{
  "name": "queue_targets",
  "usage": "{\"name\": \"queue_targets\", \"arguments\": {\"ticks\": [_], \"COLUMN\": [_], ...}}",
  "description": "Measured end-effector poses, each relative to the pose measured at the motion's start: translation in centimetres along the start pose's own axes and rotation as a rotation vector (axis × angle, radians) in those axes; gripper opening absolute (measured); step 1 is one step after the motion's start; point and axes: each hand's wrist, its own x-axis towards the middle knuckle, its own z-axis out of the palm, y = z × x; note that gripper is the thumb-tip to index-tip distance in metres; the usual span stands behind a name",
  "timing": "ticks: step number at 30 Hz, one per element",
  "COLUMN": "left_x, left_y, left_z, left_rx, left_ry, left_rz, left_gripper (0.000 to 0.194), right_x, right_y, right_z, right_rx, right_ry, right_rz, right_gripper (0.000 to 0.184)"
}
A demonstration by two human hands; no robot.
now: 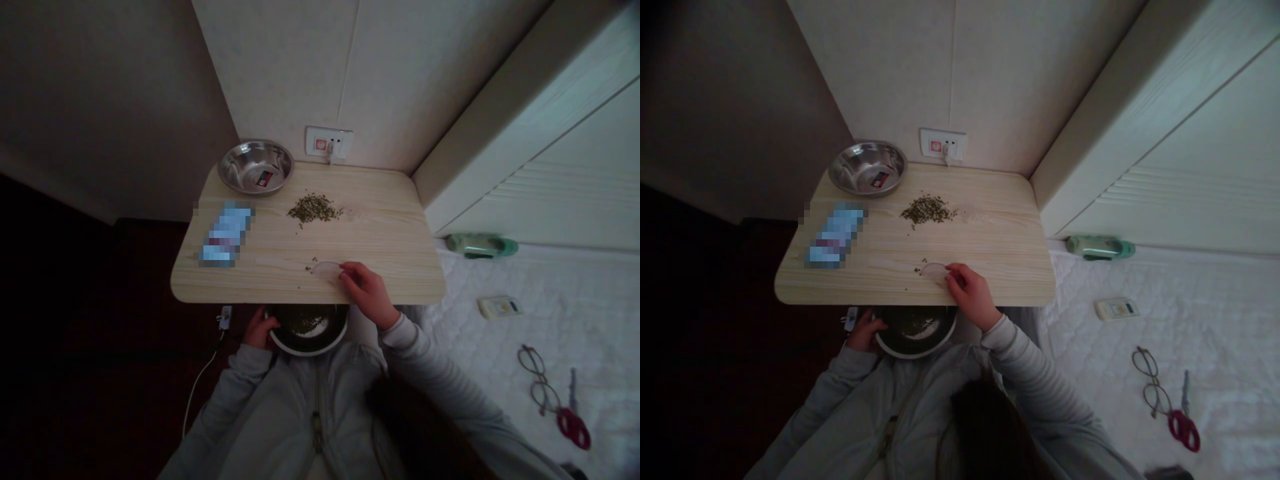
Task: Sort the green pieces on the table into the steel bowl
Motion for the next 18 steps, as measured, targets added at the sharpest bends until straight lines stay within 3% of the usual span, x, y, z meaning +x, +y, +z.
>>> {"name": "queue_targets", "arguments": {"ticks": [11, 18], "left_x": [-0.22, -0.35], "left_y": [0.09, 0.21], "left_z": [0.19, 0.13], "left_rx": [-0.072, 0.012], "left_ry": [0.032, 0.025], "left_rz": [-0.006, -0.006], "left_gripper": [0.036, 0.037], "right_x": [-0.26, -0.25], "right_y": [-0.46, -0.64], "right_z": [0.08, 0.91], "right_rx": [-0.004, 0.0], "right_ry": [-0.056, -0.088], "right_rz": [-0.013, -0.03], "right_gripper": [0.023, 0.022]}}
